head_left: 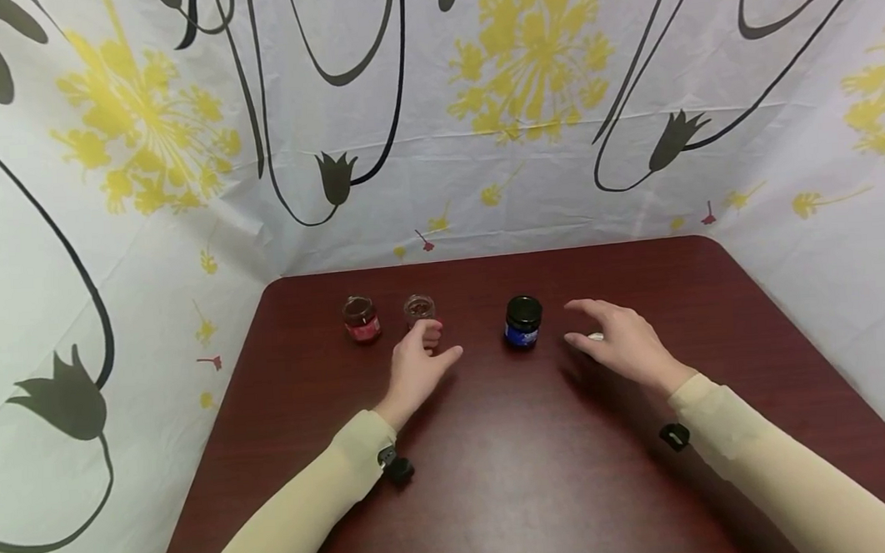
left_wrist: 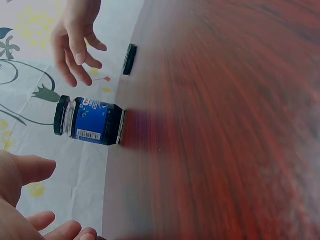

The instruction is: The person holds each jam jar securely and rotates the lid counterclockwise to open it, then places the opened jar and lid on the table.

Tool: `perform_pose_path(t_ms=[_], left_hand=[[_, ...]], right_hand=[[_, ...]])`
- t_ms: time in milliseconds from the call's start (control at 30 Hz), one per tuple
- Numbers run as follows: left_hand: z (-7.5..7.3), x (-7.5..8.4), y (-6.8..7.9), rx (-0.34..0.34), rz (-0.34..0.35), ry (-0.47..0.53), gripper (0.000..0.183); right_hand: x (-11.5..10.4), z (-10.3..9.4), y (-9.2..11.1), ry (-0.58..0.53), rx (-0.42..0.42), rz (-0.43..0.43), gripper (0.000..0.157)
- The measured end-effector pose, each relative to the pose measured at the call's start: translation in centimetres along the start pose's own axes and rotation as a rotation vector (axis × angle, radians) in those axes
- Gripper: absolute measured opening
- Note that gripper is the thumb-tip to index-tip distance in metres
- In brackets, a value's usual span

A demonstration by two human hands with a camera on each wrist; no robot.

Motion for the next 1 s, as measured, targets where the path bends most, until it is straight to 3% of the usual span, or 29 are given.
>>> perform_pose_path(t_ms=[367, 800, 1000], left_hand=[[1.7, 0.3, -0.5, -0.023, 0.005, 0.013, 0.059], [3.9, 1.5, -1.2, -0.051, 0.022, 0.077, 0.061], [5.1, 2.0, -1.6, -0.078, 0.019, 0.084, 0.062]], right_hand=[[-0.9, -0.3, -0.2, -0.007, 0.037, -0.032, 0.049], [-1.0, -0.3, -0.2, 0.001, 0.016, 0.016, 0.052], [-1.6, -0.2, -0.3, -0.033, 0.009, -0.028, 0.053]])
Point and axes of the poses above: each hand's wrist, its own y-axis away from the middle knuckle, its own z-axis out of the palm, x = y × z, the point moved 8 cm from there along -y, towards the middle knuckle, and after that the axes turned 13 degrees about z, right-handed, at the moved point
